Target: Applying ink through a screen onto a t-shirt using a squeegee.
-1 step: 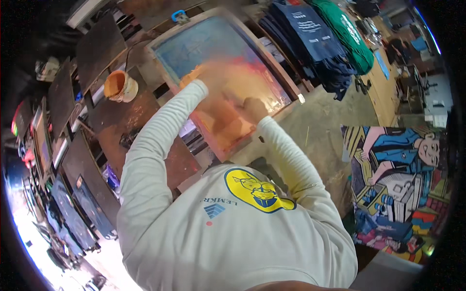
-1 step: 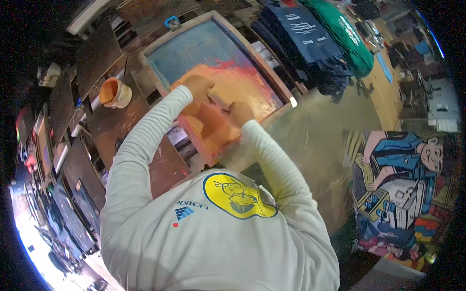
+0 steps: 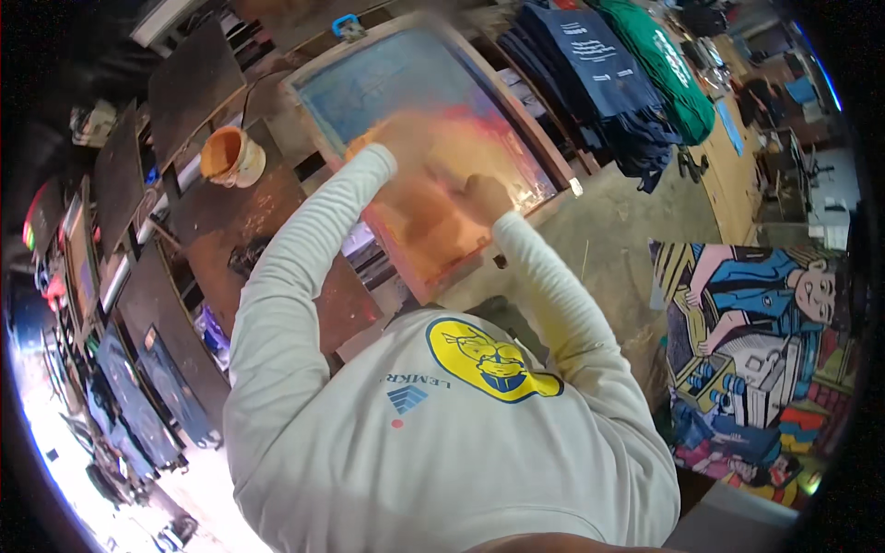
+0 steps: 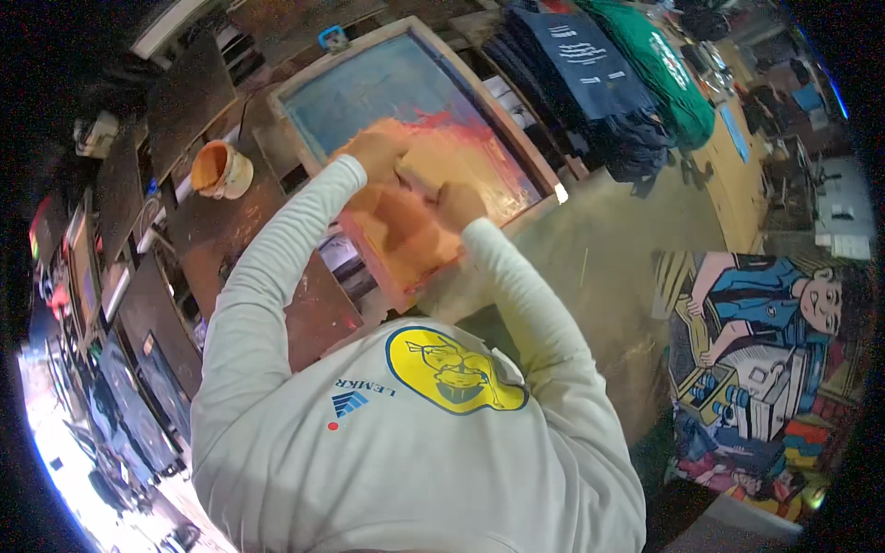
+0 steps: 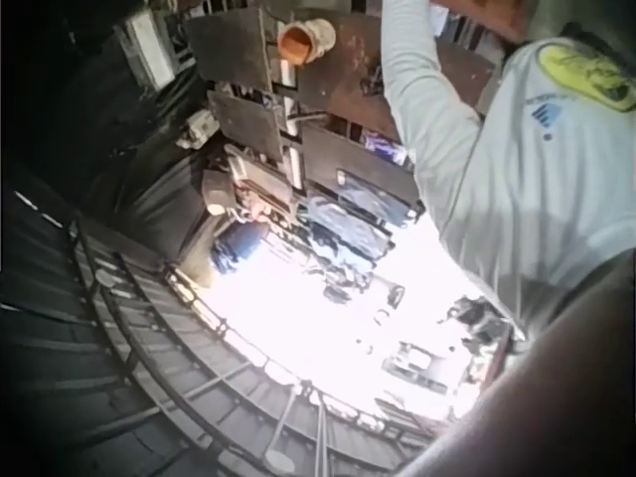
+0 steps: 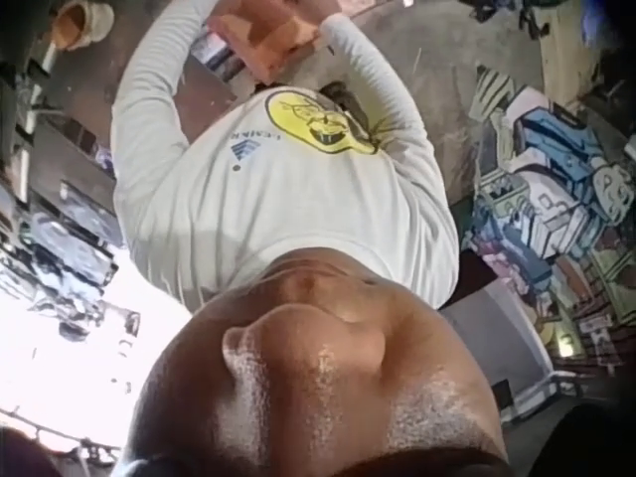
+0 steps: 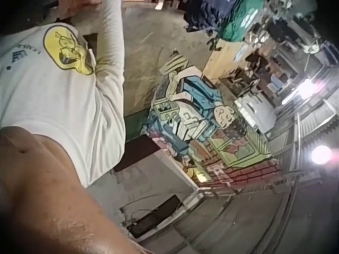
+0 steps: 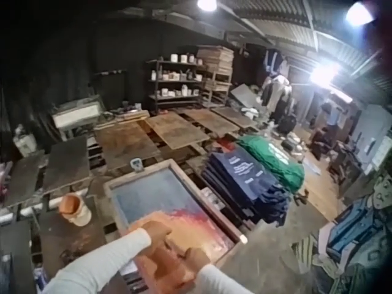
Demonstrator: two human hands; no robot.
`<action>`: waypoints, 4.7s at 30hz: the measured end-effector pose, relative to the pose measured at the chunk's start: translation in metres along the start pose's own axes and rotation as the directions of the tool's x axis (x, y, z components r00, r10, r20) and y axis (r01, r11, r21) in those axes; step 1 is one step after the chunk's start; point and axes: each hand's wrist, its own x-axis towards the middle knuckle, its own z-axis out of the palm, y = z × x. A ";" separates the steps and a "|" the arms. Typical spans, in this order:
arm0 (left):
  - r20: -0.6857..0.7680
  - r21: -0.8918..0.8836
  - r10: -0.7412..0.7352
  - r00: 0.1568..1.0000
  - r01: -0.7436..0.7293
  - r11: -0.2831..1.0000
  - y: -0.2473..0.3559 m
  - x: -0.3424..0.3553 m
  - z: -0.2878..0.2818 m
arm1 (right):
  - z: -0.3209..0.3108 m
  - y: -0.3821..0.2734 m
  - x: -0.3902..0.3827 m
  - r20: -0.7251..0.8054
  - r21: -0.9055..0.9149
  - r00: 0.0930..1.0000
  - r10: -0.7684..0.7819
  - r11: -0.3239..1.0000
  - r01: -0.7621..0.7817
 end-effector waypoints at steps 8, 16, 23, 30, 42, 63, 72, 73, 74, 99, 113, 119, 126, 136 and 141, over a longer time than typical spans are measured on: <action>-0.188 -0.336 -0.503 0.844 0.425 0.840 0.032 -0.047 -0.007 | -0.012 -0.008 0.074 0.162 -0.270 0.945 -0.285 0.908 0.320; -0.142 -0.205 -0.771 0.621 0.744 0.636 0.111 -0.076 0.107 | -0.028 0.037 0.029 0.326 -0.208 0.791 -0.517 0.777 0.594; -0.273 -0.328 -0.856 0.440 0.794 0.513 0.116 -0.061 0.088 | -0.046 -0.007 0.135 0.405 -0.174 0.478 -0.779 0.448 0.877; -0.148 -0.526 -0.966 0.212 0.810 0.258 0.106 -0.027 0.088 | -0.010 -0.097 0.211 0.265 -0.307 0.165 -0.950 0.079 0.948; -0.209 -0.704 -0.975 0.078 0.681 0.205 0.081 -0.036 0.117 | 0.029 -0.139 0.234 0.517 -0.256 0.129 -0.846 -0.009 0.967; -0.253 -0.746 -0.961 0.114 0.609 0.269 0.100 -0.049 0.118 | 0.015 -0.127 0.222 0.609 -0.268 0.267 -0.747 0.124 0.956; -0.230 -0.735 -0.971 0.068 0.642 0.219 0.084 -0.060 0.112 | 0.027 -0.139 0.230 0.403 -0.240 0.078 -0.912 -0.023 0.971; -0.248 -0.715 -0.963 0.106 0.650 0.256 0.081 -0.062 0.113 | 0.032 -0.137 0.232 0.336 -0.226 0.087 -0.938 0.009 0.974; -0.258 -0.693 -0.957 0.134 0.664 0.280 0.080 -0.064 0.113 | 0.035 -0.132 0.234 0.306 -0.218 0.064 -0.950 -0.005 0.976; -0.427 -0.383 -0.798 0.426 0.714 0.586 0.067 -0.071 0.105 | -0.032 -0.012 0.101 0.401 -0.323 0.747 -0.531 0.681 0.658; -0.216 -0.275 -0.881 0.421 0.839 0.469 -0.052 -0.035 0.085 | -0.038 -0.043 0.168 0.249 -0.313 0.837 -0.487 0.778 0.545; -0.652 -0.140 -0.645 0.400 0.772 0.620 -0.016 -0.041 0.117 | -0.035 -0.009 0.127 0.312 -0.342 0.810 -0.497 0.736 0.584; -0.167 -0.291 -0.810 0.562 0.757 0.585 0.129 -0.078 0.121 | -0.047 0.043 0.049 0.470 -0.237 0.687 -0.554 0.671 0.703; -0.343 -0.166 -0.845 0.410 0.859 0.484 -0.039 -0.030 0.075 | -0.059 -0.044 0.169 0.284 -0.333 0.847 -0.449 0.782 0.526; -0.320 -0.230 -0.826 0.465 0.807 0.544 -0.032 -0.025 0.105 | -0.032 -0.031 0.174 0.235 -0.348 0.887 -0.398 0.817 0.459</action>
